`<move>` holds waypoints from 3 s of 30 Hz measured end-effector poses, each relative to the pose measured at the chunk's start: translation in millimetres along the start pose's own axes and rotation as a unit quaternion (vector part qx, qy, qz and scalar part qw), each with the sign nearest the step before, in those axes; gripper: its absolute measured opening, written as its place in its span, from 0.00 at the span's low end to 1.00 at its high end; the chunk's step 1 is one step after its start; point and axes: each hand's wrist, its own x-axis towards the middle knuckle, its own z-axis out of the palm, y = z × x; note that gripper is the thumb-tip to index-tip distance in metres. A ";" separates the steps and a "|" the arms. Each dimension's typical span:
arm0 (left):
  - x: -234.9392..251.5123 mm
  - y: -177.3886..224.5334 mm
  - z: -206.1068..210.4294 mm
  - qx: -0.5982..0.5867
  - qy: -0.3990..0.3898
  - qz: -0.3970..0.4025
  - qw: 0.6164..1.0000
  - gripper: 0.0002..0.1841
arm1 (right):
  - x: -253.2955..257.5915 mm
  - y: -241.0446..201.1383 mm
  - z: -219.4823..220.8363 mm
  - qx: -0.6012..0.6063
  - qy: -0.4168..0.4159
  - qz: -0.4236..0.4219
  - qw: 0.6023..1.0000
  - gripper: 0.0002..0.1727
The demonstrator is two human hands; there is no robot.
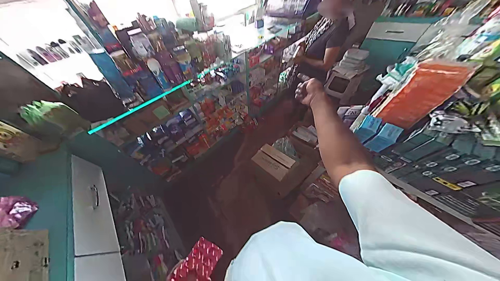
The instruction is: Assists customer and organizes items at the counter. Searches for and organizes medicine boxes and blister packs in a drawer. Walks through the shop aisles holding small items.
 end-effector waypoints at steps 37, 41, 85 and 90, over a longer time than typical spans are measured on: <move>-13.0 13.7 -0.1 0.005 0.005 -0.007 1.000 0.12 | -23.2 69.2 -33.8 0.212 0.048 -0.027 0.976 0.11; -15.2 6.6 -6.8 0.019 0.003 -0.016 1.000 0.13 | -35.9 47.0 -27.7 0.146 0.050 -0.081 0.985 0.11; -117.4 -17.6 39.8 -0.005 0.457 0.053 0.888 0.15 | -458.0 293.5 138.2 -0.038 -0.916 0.315 0.243 0.38; -173.9 -11.1 43.0 0.040 0.514 0.111 0.850 0.13 | -528.7 256.3 113.2 -0.065 -0.947 0.191 0.252 0.19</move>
